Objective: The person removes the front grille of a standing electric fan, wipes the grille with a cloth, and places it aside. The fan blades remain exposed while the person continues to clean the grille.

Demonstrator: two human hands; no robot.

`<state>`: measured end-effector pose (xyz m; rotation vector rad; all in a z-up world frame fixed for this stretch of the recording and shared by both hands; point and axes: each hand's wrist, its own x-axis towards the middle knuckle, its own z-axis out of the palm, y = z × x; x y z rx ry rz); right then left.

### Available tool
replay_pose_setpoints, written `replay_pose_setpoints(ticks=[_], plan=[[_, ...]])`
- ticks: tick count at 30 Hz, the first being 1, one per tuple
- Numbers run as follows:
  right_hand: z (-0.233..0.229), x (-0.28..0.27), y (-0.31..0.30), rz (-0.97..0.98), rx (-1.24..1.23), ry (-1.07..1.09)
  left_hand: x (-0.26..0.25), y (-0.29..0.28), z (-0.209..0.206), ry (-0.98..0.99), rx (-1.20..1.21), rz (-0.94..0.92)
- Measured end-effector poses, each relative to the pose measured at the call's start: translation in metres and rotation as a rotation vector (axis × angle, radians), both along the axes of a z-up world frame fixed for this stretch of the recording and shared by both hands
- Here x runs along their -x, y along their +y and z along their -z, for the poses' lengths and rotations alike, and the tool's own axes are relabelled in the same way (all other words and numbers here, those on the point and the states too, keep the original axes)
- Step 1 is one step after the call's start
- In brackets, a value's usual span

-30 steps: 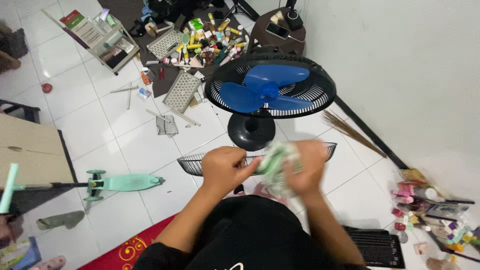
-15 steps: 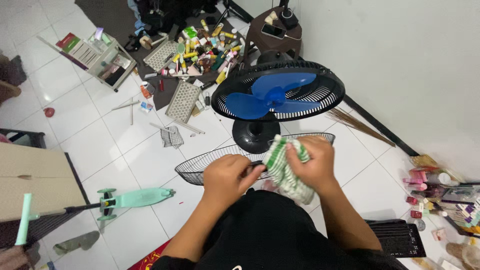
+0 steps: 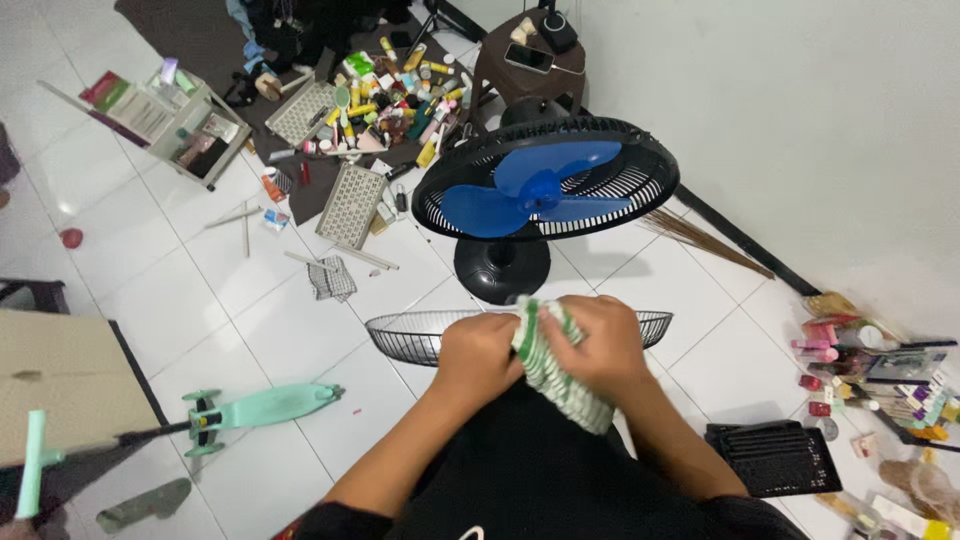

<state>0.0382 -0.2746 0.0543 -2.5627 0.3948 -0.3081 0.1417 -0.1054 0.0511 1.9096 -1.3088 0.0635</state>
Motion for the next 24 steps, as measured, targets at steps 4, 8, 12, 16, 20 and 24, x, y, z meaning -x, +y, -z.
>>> replay_pose_setpoints(ticks=[4,8,12,16,20,24], plan=[[-0.004,0.02,-0.038,0.341,-0.666,-0.102,-0.027,0.036,-0.016,0.155,-0.087,-0.063],[-0.002,0.038,-0.072,0.461,-0.709,-0.237,-0.052,0.061,-0.027,0.153,-0.169,-0.081],[0.021,0.025,-0.039,0.109,-0.16,-0.345,-0.032,0.038,-0.024,0.036,-0.004,-0.059],[0.029,0.017,-0.016,0.039,-0.112,-0.184,-0.012,0.028,-0.028,-0.002,-0.014,-0.018],[0.006,0.038,-0.051,0.281,-0.624,-0.384,-0.032,0.053,-0.036,0.038,0.05,-0.085],[-0.012,0.054,-0.071,0.3,-0.454,-0.394,-0.053,0.071,-0.035,0.198,-0.01,-0.072]])
